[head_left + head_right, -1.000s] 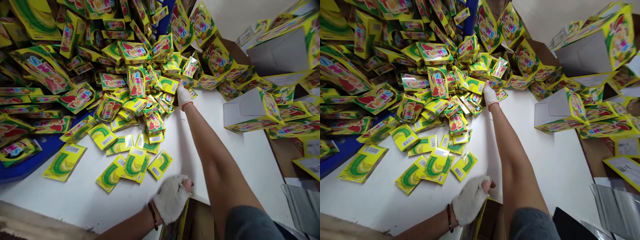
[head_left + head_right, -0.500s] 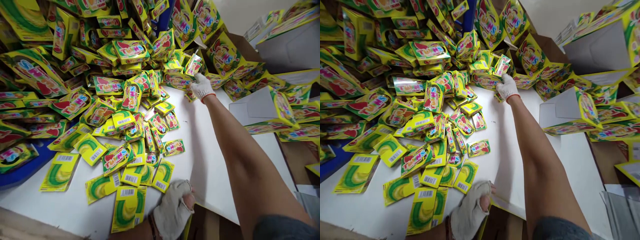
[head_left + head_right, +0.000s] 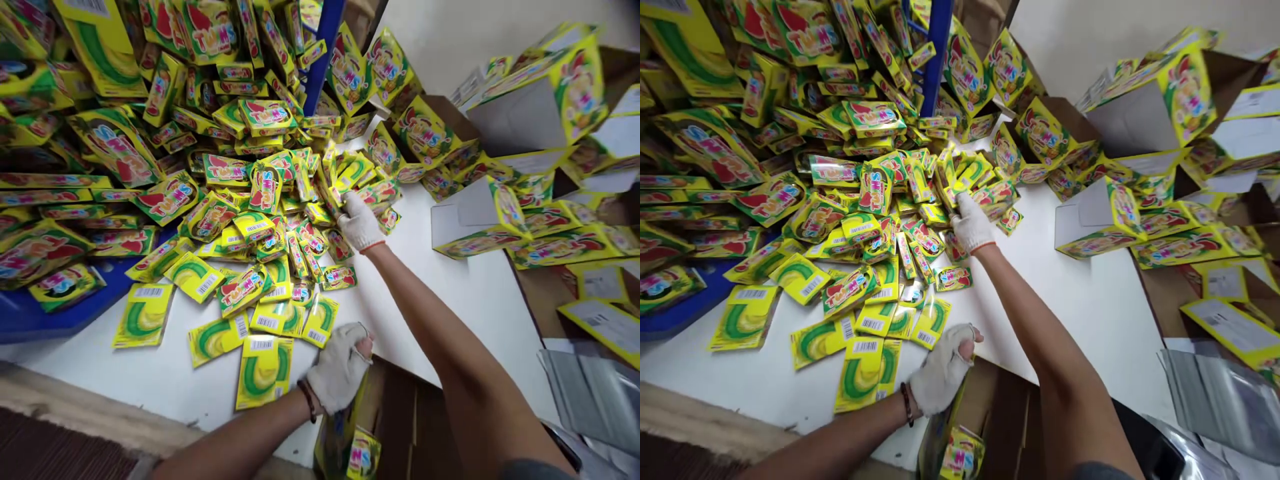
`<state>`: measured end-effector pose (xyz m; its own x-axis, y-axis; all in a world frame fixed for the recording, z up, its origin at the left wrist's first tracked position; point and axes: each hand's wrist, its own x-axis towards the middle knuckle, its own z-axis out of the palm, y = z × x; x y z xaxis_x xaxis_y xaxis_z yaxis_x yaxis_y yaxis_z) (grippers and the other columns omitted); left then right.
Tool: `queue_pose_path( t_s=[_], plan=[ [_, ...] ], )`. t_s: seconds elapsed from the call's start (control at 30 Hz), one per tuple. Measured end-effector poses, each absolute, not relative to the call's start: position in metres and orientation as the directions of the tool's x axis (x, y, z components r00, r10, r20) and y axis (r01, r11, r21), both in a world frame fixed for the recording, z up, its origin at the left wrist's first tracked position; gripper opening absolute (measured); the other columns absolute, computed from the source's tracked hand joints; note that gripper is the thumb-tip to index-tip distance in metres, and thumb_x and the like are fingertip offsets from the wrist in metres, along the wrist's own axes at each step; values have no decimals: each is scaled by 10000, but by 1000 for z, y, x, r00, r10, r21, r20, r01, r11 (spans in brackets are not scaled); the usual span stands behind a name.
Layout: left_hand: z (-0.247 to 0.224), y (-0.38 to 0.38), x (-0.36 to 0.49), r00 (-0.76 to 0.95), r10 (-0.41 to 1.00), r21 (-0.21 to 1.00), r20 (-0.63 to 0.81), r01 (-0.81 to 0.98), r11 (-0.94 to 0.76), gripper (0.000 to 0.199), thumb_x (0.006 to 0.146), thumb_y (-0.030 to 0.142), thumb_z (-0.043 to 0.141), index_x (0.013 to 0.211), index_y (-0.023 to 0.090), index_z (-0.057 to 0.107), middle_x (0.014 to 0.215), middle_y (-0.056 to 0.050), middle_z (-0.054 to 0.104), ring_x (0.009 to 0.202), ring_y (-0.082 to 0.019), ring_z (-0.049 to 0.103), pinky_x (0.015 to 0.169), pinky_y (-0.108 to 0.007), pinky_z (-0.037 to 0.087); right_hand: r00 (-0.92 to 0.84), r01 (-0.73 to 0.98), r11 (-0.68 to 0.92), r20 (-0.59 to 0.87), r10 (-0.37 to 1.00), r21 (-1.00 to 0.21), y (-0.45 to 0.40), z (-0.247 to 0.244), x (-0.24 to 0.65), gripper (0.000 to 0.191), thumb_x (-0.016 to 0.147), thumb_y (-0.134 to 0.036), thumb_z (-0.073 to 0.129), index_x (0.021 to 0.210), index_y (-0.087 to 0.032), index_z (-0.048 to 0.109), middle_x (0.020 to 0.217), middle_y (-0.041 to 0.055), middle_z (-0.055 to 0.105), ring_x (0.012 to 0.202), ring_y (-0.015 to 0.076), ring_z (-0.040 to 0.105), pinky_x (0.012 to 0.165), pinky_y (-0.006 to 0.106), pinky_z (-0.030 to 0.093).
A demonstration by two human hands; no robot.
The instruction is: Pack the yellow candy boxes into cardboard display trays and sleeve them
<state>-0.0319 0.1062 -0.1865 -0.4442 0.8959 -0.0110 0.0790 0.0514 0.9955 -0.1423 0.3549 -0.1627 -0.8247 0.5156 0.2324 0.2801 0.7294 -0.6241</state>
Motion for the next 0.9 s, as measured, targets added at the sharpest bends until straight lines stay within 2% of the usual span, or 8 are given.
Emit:
queue_pose_path(
  t_s=[0.13,0.23,0.37,0.5,0.6,0.7,0.8,0.9],
  plan=[
    [-195,111,-36,-428,902,960,57,273,69,352,1008,373,337,923,187,624,988,-77,641,982,-199,591,955,-384,477,-828,331,677,142,543,-658,307,-150,-91,319,776,-234,496,1081,-191,582,929,68,675,847,227,600,860,392,519],
    [-197,111,-39,-389,920,915,41,385,122,311,985,325,358,926,169,621,1005,-96,645,999,-215,595,964,-408,481,-845,313,609,79,529,-728,281,-125,-39,453,774,-266,547,1219,-189,565,1114,92,677,900,216,626,815,364,555],
    [-188,82,-30,-468,884,926,-14,327,188,355,980,335,357,1108,141,624,1147,-140,664,1123,-241,611,1038,-452,472,-779,370,530,56,625,-763,252,-92,61,577,835,-378,568,1387,-236,482,1295,129,609,957,256,670,676,377,599],
    [-179,13,-13,-439,881,895,177,445,42,424,977,337,420,1335,146,542,1368,-169,586,1313,-250,531,1117,-455,436,-663,551,622,161,731,-556,227,-107,170,502,828,-446,583,1280,-229,593,1298,161,609,1228,356,575,954,542,546],
    [-173,-36,-15,-305,886,762,349,643,-78,314,943,280,496,1207,173,629,1348,-157,601,1297,-255,545,1076,-432,477,-537,665,480,81,840,-572,202,-146,219,680,832,-506,560,1422,-179,481,1391,199,557,1318,381,517,1061,610,458],
    [-166,-61,-38,-416,838,602,353,787,137,271,883,278,572,1111,159,658,1348,-184,568,1278,-317,537,1065,-500,462,-478,666,393,42,877,-634,169,-176,228,738,867,-485,490,1520,-168,358,1537,176,426,1434,340,397,1160,583,359],
    [-160,-70,-68,-613,759,424,219,760,492,586,766,407,716,1246,97,589,1372,-247,491,1286,-414,479,1060,-578,423,-428,657,325,19,904,-680,145,-187,215,724,880,-437,444,1552,-197,316,1577,131,383,1464,305,355,1189,548,333],
    [-159,-73,-91,-602,796,309,57,769,560,750,709,480,756,1320,102,536,1349,-228,496,1239,-404,494,1028,-543,445,-417,642,302,10,909,-705,134,-189,201,715,874,-433,449,1549,-238,322,1573,104,395,1458,301,368,1185,542,345]
  ],
)
